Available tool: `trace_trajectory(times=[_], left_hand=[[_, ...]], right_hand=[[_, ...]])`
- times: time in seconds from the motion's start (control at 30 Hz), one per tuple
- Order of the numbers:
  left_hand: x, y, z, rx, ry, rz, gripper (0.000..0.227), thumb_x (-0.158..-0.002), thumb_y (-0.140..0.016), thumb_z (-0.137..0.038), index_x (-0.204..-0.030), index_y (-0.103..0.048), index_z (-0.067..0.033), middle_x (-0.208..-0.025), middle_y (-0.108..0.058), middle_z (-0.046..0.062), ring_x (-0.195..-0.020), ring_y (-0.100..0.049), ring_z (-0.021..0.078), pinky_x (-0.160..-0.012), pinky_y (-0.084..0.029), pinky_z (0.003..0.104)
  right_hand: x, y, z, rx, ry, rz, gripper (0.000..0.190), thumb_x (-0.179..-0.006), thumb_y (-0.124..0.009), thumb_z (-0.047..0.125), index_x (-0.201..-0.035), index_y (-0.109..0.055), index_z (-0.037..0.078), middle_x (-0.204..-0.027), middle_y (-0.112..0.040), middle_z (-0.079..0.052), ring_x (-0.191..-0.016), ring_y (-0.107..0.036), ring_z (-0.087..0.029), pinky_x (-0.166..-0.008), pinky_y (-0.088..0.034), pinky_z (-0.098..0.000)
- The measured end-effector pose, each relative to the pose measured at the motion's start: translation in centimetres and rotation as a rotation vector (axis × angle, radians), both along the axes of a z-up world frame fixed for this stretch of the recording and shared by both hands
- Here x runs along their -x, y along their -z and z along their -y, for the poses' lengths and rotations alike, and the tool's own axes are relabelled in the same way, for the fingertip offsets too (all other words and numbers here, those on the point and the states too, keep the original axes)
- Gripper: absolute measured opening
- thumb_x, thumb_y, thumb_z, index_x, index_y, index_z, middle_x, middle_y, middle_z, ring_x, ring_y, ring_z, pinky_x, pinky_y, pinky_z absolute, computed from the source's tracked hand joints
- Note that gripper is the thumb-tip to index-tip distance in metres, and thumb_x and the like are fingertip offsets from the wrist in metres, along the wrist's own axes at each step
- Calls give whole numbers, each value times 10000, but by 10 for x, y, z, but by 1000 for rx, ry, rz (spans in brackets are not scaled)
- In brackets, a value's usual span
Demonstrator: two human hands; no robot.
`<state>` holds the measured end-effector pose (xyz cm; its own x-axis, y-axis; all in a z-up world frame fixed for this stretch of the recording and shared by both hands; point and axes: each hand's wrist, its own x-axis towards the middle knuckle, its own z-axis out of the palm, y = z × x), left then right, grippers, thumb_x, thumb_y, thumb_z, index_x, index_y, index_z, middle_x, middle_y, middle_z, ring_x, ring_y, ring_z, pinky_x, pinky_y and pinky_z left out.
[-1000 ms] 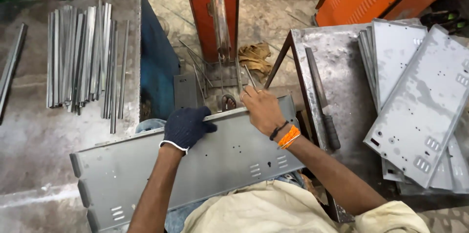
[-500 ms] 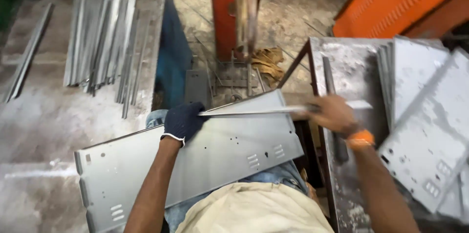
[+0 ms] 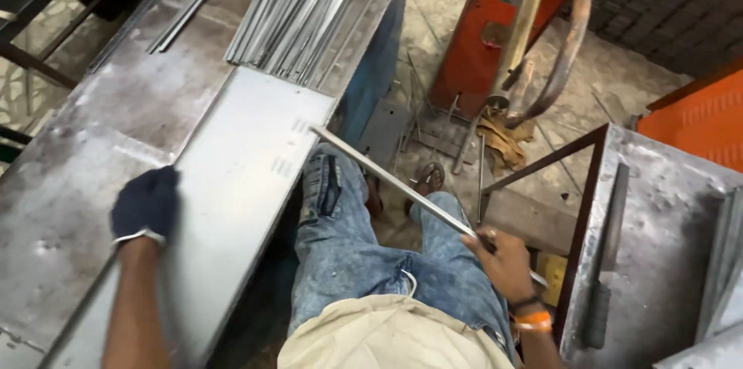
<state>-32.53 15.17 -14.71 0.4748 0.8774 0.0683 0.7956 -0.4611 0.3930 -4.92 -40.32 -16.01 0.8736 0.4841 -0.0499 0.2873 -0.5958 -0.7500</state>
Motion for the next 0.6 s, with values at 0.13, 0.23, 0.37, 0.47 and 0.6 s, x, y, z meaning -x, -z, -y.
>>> trace_trajectory(times=[0.13, 0.23, 0.37, 0.47, 0.6], left_hand=[[42, 2, -31, 18, -38, -143, 471, -1002, -592, -521, -1248, -764, -157, -1144, -737, 207, -1066, -670, 442, -915, -510, 548], [10, 12, -10, -45, 162, 171, 393, -989, -688, -380, -1276, -736, -115, -1203, -739, 165, -1108, -692, 327, -956, -524, 440], [-98, 35, 77, 521, 514, 609, 416, -965, -696, -164, -1343, -634, -4, -1228, -717, 94, -1108, -662, 171, -962, -524, 304], [-171, 22, 171, 1057, 526, 890, 354, -1012, -636, -193, -1308, -655, 0, -1038, -732, 85, -888, -691, 124, -795, -573, 287], [-242, 40, 265, 1254, 583, 887, 313, -1076, -591, -256, -1083, -706, 35, -804, -722, 100, -693, -696, 169, -639, -571, 326]], right_hand=[[-7, -22, -65, -11, -114, 165, 353, -823, -808, 387, -908, -751, 49, -616, -638, -129, -535, -598, -226, -535, -456, -372], [2, -41, -97, -43, -155, 132, 334, -824, -807, 403, -889, -752, 80, -618, -626, -128, -526, -596, -280, -528, -449, -394], [15, -48, -104, 10, -126, 145, 297, -846, -795, 396, -891, -773, 103, -639, -642, -147, -558, -598, -319, -537, -433, -433], [12, -35, -81, 45, -25, 172, 333, -834, -797, 437, -874, -775, 107, -638, -655, -150, -573, -627, -338, -541, -451, -452], [2, -28, -17, 113, 105, 87, 410, -782, -825, 471, -862, -745, 77, -670, -671, -170, -623, -657, -356, -581, -480, -464]])
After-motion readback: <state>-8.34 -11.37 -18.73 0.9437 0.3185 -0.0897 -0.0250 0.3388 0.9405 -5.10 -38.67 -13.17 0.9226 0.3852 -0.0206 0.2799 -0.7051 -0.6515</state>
